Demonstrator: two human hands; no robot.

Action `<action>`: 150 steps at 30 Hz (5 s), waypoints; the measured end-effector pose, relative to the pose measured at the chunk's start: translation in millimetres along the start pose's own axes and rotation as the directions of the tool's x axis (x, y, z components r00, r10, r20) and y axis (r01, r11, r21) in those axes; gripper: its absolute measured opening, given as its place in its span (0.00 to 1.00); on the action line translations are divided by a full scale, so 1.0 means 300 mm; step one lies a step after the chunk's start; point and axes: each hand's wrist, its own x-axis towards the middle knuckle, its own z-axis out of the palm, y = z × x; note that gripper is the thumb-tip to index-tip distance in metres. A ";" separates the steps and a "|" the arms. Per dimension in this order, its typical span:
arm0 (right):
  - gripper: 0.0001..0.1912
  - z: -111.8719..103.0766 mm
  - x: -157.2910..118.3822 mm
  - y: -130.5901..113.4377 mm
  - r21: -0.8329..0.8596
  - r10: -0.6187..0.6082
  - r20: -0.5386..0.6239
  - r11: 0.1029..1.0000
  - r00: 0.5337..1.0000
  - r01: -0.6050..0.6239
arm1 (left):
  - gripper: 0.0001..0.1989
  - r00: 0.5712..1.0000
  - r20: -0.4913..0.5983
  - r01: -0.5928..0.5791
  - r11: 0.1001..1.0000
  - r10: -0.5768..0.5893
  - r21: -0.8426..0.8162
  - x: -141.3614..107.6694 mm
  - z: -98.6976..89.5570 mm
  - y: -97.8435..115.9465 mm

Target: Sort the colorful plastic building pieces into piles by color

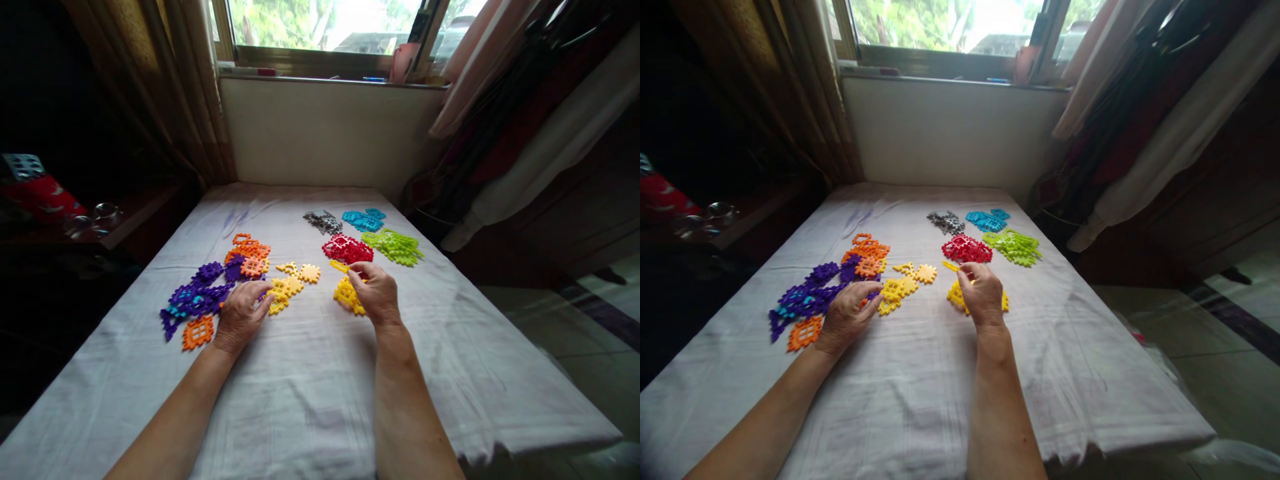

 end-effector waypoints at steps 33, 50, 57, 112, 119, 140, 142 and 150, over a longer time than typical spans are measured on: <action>0.14 0.056 -0.082 -0.088 0.120 0.048 0.484 0.985 0.874 -0.121 | 0.37 0.965 -0.048 -0.260 0.964 0.258 -0.051 -0.027 0.064 0.111; 0.13 -0.045 -0.030 0.004 -0.262 0.204 0.329 0.958 0.922 -0.119 | 0.21 0.976 0.143 0.115 0.948 -0.164 0.297 -0.044 -0.015 0.052; 0.13 -0.061 -0.027 0.018 -0.344 0.276 0.288 0.924 0.917 -0.170 | 0.19 0.974 0.145 0.129 0.951 -0.175 0.280 -0.047 -0.003 0.050; 0.15 -0.033 -0.036 0.006 -0.394 0.039 0.322 0.914 0.946 0.097 | 0.14 0.980 0.181 0.025 0.962 -0.076 0.273 0.095 -0.038 -0.011; 0.13 -0.007 -0.036 0.035 -0.265 -0.069 0.155 0.958 0.985 0.109 | 0.12 0.932 0.361 -0.123 0.902 -0.039 0.414 0.222 -0.039 -0.108; 0.16 -0.049 -0.005 0.047 0.008 -0.087 -0.361 0.995 0.929 0.096 | 0.09 0.897 0.377 0.121 0.949 -0.231 0.293 0.273 0.028 0.069; 0.16 -0.045 -0.005 0.046 0.015 -0.085 -0.362 0.995 0.928 0.097 | 0.09 0.910 0.389 0.108 0.987 -0.146 0.117 0.249 0.057 0.123; 0.17 -0.039 -0.004 0.045 0.015 -0.085 -0.349 0.995 0.933 0.097 | 0.04 0.931 0.364 0.099 0.984 -0.039 -0.146 0.176 0.218 0.295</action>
